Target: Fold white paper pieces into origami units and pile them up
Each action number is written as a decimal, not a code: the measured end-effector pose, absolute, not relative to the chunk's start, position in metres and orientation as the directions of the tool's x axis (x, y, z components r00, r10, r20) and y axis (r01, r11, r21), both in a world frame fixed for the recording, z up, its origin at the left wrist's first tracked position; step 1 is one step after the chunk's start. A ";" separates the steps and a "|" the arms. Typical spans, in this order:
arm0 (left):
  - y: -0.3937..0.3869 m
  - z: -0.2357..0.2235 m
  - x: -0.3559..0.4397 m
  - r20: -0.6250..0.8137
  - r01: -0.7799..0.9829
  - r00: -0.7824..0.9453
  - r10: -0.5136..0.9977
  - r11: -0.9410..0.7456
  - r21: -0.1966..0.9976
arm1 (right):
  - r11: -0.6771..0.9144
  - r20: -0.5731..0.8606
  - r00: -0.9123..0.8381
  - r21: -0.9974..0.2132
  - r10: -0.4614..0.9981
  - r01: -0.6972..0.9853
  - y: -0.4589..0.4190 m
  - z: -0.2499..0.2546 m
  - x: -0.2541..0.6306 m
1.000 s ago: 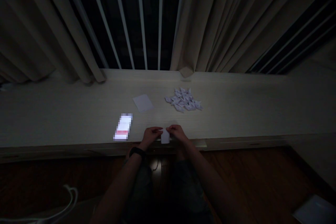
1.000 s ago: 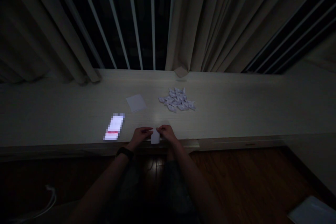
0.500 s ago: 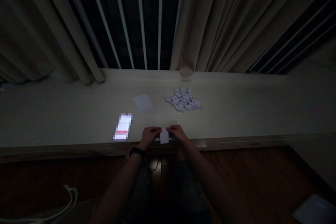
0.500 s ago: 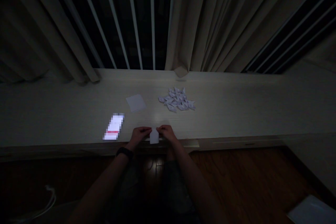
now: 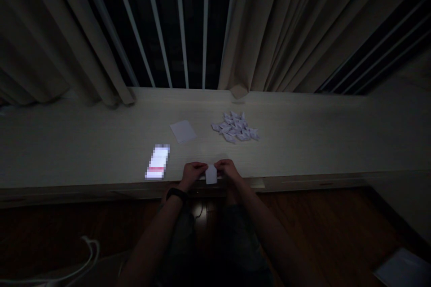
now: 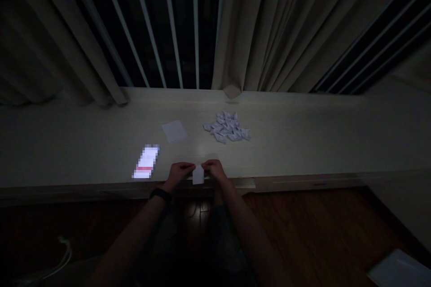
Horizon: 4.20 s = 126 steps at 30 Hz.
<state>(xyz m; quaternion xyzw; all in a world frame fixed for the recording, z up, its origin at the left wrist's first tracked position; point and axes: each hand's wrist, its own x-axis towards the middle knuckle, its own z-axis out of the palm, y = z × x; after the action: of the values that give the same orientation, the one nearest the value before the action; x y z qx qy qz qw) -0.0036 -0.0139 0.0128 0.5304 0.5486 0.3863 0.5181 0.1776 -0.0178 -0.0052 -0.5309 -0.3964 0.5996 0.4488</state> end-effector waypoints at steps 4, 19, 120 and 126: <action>-0.014 0.011 -0.003 -0.188 0.086 0.063 0.980 0.182 0.980 | -0.195 -0.195 -0.028 -0.981 0.980 -0.006 -0.018 -0.003 0.177; -0.012 0.002 -0.004 -0.172 0.037 0.003 0.985 0.172 0.984 | -0.182 -0.204 -0.107 -0.966 0.973 0.183 -0.019 0.003 0.177; -0.038 0.031 -0.030 -0.036 0.438 0.258 0.966 -0.084 0.895 | 0.114 0.149 0.031 -0.864 0.988 0.490 -0.051 0.014 0.202; -0.037 0.034 -0.011 -0.007 0.451 0.327 0.945 -0.150 0.880 | 0.085 0.079 -0.029 -0.946 0.996 0.312 -0.057 0.017 0.184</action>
<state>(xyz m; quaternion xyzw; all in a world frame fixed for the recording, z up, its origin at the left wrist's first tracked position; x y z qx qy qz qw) -0.0108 -0.0366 0.0341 0.6985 0.4995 0.2947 0.4192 0.1835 -0.0568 0.0165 -0.5476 -0.5973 0.3973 0.4308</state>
